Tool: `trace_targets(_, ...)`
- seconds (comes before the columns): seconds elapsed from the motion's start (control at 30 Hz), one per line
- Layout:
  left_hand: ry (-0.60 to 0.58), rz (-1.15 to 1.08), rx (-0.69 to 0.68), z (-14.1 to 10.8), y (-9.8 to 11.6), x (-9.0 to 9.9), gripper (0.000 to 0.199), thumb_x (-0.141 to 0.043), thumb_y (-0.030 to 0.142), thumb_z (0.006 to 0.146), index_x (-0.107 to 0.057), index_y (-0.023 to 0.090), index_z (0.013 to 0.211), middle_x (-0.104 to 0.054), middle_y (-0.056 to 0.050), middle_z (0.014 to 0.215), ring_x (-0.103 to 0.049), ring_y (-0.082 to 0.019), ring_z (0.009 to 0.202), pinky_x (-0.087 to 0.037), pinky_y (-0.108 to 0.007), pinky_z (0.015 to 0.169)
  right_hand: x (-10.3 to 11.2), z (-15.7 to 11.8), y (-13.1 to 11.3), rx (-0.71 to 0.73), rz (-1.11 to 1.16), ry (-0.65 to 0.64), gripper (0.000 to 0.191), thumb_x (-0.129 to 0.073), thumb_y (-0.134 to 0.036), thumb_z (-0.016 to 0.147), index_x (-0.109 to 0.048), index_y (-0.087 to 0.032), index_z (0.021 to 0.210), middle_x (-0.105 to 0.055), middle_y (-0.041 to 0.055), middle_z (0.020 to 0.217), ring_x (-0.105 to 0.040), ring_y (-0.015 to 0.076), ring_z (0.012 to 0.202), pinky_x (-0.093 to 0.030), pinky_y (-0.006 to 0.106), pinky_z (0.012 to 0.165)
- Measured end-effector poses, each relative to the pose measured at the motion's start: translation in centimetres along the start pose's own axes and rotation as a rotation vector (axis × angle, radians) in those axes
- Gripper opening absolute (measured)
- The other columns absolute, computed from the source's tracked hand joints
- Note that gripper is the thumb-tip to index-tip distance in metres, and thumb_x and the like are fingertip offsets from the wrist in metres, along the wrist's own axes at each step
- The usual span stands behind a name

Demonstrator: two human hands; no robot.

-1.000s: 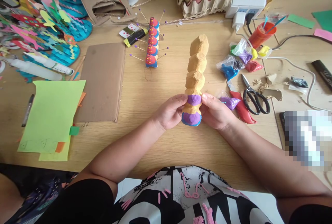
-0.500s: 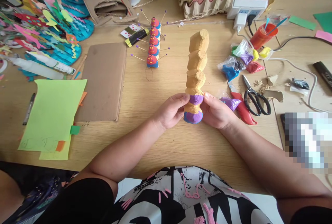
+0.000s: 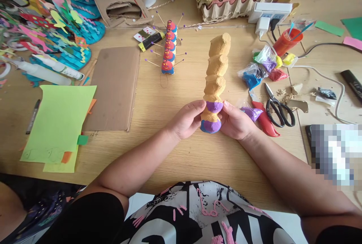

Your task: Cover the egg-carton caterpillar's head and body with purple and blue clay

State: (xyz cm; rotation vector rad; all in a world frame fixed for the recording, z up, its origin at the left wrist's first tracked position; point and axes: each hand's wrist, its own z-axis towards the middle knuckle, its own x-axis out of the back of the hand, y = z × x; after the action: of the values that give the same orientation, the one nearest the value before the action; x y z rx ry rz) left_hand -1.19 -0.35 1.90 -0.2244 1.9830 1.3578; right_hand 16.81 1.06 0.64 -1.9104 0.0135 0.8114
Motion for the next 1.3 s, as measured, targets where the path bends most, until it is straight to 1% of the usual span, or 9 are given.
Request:
trace_targets(0.07,0.012,0.014,0.007,-0.03,0.0,0.01,0.05,-0.084,0.064,0.081,-0.079,0.016,0.096,-0.081,-0.008,0.089,-0.078,-0.023,0.088,-0.059,-0.034,0.082,-0.08,-0.01,0.01,-0.042,0.113,0.053,0.045,-0.09,-0.061,0.072,-0.064,-0.025,0.08,-0.047,-0.0063,0.063,-0.038,0.0121,0.059,-0.042,0.027,0.06)
trace_targets(0.13,0.031,0.011,0.026,-0.05,0.0,0.1,0.049,-0.083,0.062,0.082,-0.079,0.016,0.099,-0.08,-0.008,0.089,-0.078,-0.023,0.088,-0.059,-0.034,0.082,-0.24,-0.07,-0.08,-0.068,0.159,0.062,0.045,-0.092,-0.058,0.07,-0.064,-0.025,0.079,-0.047,-0.0062,0.063,-0.039,0.0121,0.059,-0.042,0.028,0.061)
trace_targets(0.3,0.027,-0.036,0.055,0.0,-0.02,0.51,0.049,-0.079,0.06,0.086,-0.078,0.015,0.106,-0.081,-0.01,0.101,-0.078,-0.025,0.09,-0.062,-0.037,0.082,-0.57,-0.21,-0.45,-0.061,0.149,0.015,0.041,-0.087,-0.058,0.075,-0.066,-0.024,0.079,-0.05,-0.0043,0.066,-0.041,0.0128,0.06,-0.04,0.03,0.061)
trace_targets(0.43,0.041,-0.063,0.086,-0.03,0.02,0.65,0.044,-0.076,0.056,0.089,-0.078,0.015,0.107,-0.081,-0.01,0.098,-0.08,-0.028,0.094,-0.063,-0.038,0.083,-0.52,-0.2,-0.43,-0.061,0.142,0.004,0.042,-0.092,-0.054,0.07,-0.064,-0.023,0.073,-0.051,-0.0039,0.065,-0.041,0.0131,0.06,-0.038,0.03,0.061)
trace_targets(0.63,0.024,-0.114,0.089,-0.01,0.12,0.58,0.037,-0.075,0.051,0.09,-0.08,0.017,0.103,-0.082,-0.01,0.098,-0.08,-0.03,0.099,-0.063,-0.038,0.084,-0.44,-0.24,-0.46,-0.044,0.121,-0.018,0.042,-0.091,-0.056,0.072,-0.064,-0.023,0.073,-0.052,-0.0039,0.067,-0.044,0.0127,0.061,-0.039,0.03,0.063)
trace_targets(0.77,0.03,-0.12,0.103,0.02,0.2,0.58,0.036,-0.07,0.051,0.093,-0.079,0.017,0.102,-0.081,-0.01,0.098,-0.079,-0.03,0.103,-0.062,-0.04,0.086,-0.39,-0.25,-0.49,-0.012,0.089,-0.005,0.039,-0.087,-0.057,0.075,-0.069,-0.023,0.078,-0.053,-0.0034,0.065,-0.046,0.0136,0.061,-0.039,0.03,0.062)
trace_targets(1.0,-0.017,-0.131,0.08,-0.05,0.37,0.48,0.034,-0.071,0.049,0.094,-0.081,0.016,0.099,-0.079,-0.008,0.091,-0.078,-0.024,0.088,-0.059,-0.035,0.079,-0.43,-0.14,-0.12,0.021,0.131,0.034,0.033,-0.091,-0.049,0.074,-0.075,-0.019,0.073,-0.058,-0.0023,0.062,-0.047,0.0115,0.061,-0.042,0.027,0.061)
trace_targets(1.17,-0.011,-0.117,0.089,-0.11,0.56,0.37,0.035,-0.068,0.047,0.097,-0.08,0.014,0.1,-0.079,-0.009,0.092,-0.078,-0.025,0.092,-0.059,-0.034,0.082,-0.48,-0.05,-0.06,0.022,0.151,0.045,0.034,-0.095,-0.048,0.069,-0.079,-0.018,0.073,-0.061,-0.002,0.061,-0.05,0.0102,0.059,-0.043,0.025,0.059)
trace_targets(1.3,-0.008,-0.104,0.08,-0.05,0.49,0.32,0.036,-0.066,0.047,0.098,-0.08,0.014,0.1,-0.078,-0.009,0.087,-0.078,-0.025,0.091,-0.058,-0.034,0.08,-0.45,-0.01,0.02,0.031,0.17,0.062,0.034,-0.097,-0.047,0.068,-0.08,-0.018,0.073,-0.063,-0.0018,0.06,-0.051,0.0099,0.059,-0.044,0.025,0.059)
